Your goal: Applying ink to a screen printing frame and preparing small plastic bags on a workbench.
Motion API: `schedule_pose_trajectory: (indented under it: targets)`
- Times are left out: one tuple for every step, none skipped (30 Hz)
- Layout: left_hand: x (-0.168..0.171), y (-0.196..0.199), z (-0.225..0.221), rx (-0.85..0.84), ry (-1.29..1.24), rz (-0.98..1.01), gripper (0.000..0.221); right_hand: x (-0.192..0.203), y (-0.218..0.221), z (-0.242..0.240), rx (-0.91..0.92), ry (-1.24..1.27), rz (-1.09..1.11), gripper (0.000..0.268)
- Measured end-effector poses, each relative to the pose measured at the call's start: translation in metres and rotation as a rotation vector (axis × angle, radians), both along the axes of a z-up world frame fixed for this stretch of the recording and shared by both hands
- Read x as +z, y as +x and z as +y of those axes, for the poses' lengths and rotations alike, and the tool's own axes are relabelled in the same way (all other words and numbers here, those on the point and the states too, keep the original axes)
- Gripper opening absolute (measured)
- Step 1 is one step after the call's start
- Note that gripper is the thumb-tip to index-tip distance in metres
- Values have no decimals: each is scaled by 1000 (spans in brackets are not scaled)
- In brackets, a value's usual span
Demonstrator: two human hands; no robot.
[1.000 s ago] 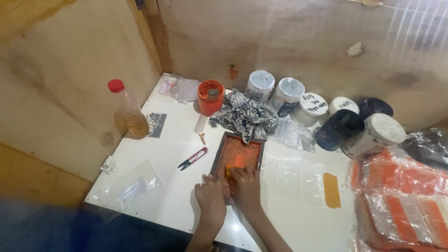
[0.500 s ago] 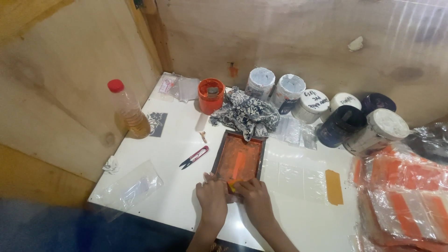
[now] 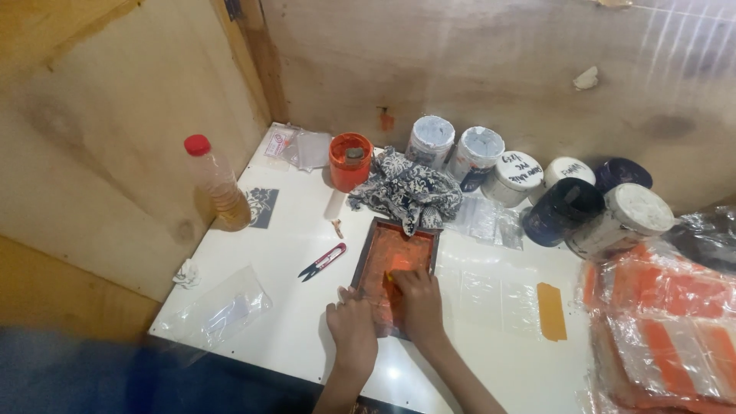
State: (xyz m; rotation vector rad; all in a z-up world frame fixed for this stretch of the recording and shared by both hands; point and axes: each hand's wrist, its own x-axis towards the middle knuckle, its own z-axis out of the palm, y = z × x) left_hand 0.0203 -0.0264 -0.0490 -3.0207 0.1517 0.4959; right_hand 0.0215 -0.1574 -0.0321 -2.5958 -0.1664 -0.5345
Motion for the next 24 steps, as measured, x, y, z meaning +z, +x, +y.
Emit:
schedule_pose_trajectory:
  targets:
    - [8, 1, 0, -11, 6, 60, 44, -10, -10, 0, 29, -42, -10, 17]
    - [15, 1, -1, -18, 11, 121, 46, -21, -19, 0, 62, -86, -20, 24]
    - [7, 1, -3, -16, 7, 124, 46, -16, -26, 1, 65, -90, -17, 24]
    - [0, 0, -4, -27, 24, 27, 38, -10, -33, 4, 88, -86, -53, 20]
    - [-8, -1, -4, -37, 41, -69, 31, -5, -40, 7, 112, -83, -88, 19]
    - [-2, 1, -5, -36, 39, -71, 31, -4, -36, 2, 113, -84, -89, 19]
    - [4, 2, -5, -24, 13, -10, 33, -3, -33, -2, 111, -57, -42, 21]
    - [9, 2, -4, -12, -12, 54, 37, -2, -32, -6, 109, -28, 8, 23]
    - [11, 2, -4, -10, -13, 56, 37, -3, -24, -10, 110, -28, 9, 23]
    - [13, 1, -4, -16, 1, 69, 36, -3, -16, -14, 62, -21, 1, 19]
    - [15, 1, -3, -21, 14, 82, 36, -3, -8, -19, 14, -13, -7, 15]
    - [9, -1, -3, -19, 14, 83, 36, 0, -4, -16, 16, -13, -6, 15]
    - [3, -2, -3, 7, 1, 40, 41, 3, 0, -14, 5, -43, -4, 15]
    - [-3, -1, -3, 31, -13, -6, 47, 6, 5, -11, -10, -73, -5, 16]
    - [-3, -2, -3, 30, -13, -8, 47, -1, 1, -11, -11, -74, -7, 16]
    - [-3, -1, -3, 19, -11, -12, 37, -9, -2, -11, 13, -121, -38, 17]
    - [-4, -1, -3, 8, -9, -16, 31, -17, -4, -10, 38, -169, -68, 18]
    - [-8, -2, -3, 13, -11, -12, 31, -22, -11, -11, 42, -171, -64, 18]
    - [-12, -2, -3, 6, -7, -33, 35, -27, -18, -12, 88, -180, -56, 25]
    - [-15, 0, -4, -3, -2, -60, 41, -32, -22, -13, 130, -188, -54, 33]
    - [-10, 2, -4, -2, -3, -61, 41, -25, -20, -15, 130, -189, -55, 33]
    - [-5, 2, -4, -1, -8, -18, 45, -20, -19, -16, 144, -203, -59, 31]
    - [-1, 3, -4, 0, -13, 26, 51, -14, -18, -18, 157, -217, -63, 29]
    - [7, 1, -4, -2, -11, 26, 51, -13, -14, -18, 156, -215, -62, 29]
